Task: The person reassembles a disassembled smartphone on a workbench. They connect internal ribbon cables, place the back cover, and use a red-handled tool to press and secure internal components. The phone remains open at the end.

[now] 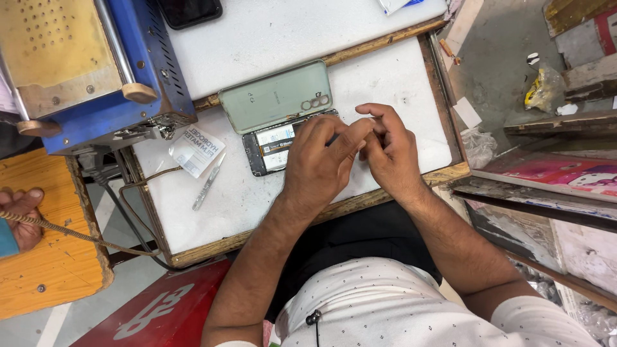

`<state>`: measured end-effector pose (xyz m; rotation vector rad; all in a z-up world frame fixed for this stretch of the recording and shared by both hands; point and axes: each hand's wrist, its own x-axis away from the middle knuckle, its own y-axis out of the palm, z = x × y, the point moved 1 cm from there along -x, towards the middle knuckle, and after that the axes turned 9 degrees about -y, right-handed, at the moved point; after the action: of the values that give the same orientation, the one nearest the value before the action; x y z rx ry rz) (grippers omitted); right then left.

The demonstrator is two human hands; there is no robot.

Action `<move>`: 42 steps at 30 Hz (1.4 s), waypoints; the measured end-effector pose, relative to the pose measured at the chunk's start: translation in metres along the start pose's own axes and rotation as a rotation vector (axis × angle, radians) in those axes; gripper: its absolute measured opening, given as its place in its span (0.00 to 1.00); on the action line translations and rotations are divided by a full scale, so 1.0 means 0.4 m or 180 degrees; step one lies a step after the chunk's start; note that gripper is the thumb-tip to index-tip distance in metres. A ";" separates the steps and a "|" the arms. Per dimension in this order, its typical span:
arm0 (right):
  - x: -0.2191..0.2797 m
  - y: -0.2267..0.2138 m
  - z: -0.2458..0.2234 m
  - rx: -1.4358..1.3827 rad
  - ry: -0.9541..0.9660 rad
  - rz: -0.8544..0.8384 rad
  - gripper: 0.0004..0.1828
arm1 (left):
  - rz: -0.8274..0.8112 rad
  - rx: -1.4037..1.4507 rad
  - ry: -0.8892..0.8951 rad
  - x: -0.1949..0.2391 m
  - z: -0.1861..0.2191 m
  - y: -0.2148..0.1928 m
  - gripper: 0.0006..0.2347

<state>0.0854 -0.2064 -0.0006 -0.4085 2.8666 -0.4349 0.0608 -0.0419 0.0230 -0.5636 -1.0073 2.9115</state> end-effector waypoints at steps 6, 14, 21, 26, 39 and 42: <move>-0.003 0.010 -0.010 0.0514 -0.0223 -0.0075 0.19 | -0.0081 -0.0211 0.0233 0.017 -0.008 0.006 0.25; -0.002 0.014 -0.005 0.0838 -0.0239 -0.0109 0.17 | -0.0057 -0.0067 0.0064 0.004 -0.026 -0.006 0.21; 0.000 0.015 -0.005 0.0795 -0.0014 -0.0107 0.17 | -0.0261 0.0179 0.0048 0.007 -0.035 -0.002 0.24; -0.008 0.022 -0.006 0.0668 -0.0269 -0.0088 0.14 | -0.0573 0.0558 -0.0241 0.000 -0.044 -0.001 0.24; -0.007 0.019 0.007 0.0709 0.0005 -0.0269 0.15 | -0.0153 -0.0172 0.0327 0.022 -0.034 0.007 0.26; -0.006 0.018 0.007 0.0773 -0.0374 -0.0203 0.15 | -0.0351 -0.0079 0.0263 0.026 -0.037 0.014 0.26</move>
<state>0.0865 -0.1999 -0.0049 -0.4649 2.6517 -0.7349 0.0566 -0.0362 0.0056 -0.6036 -1.0309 2.7597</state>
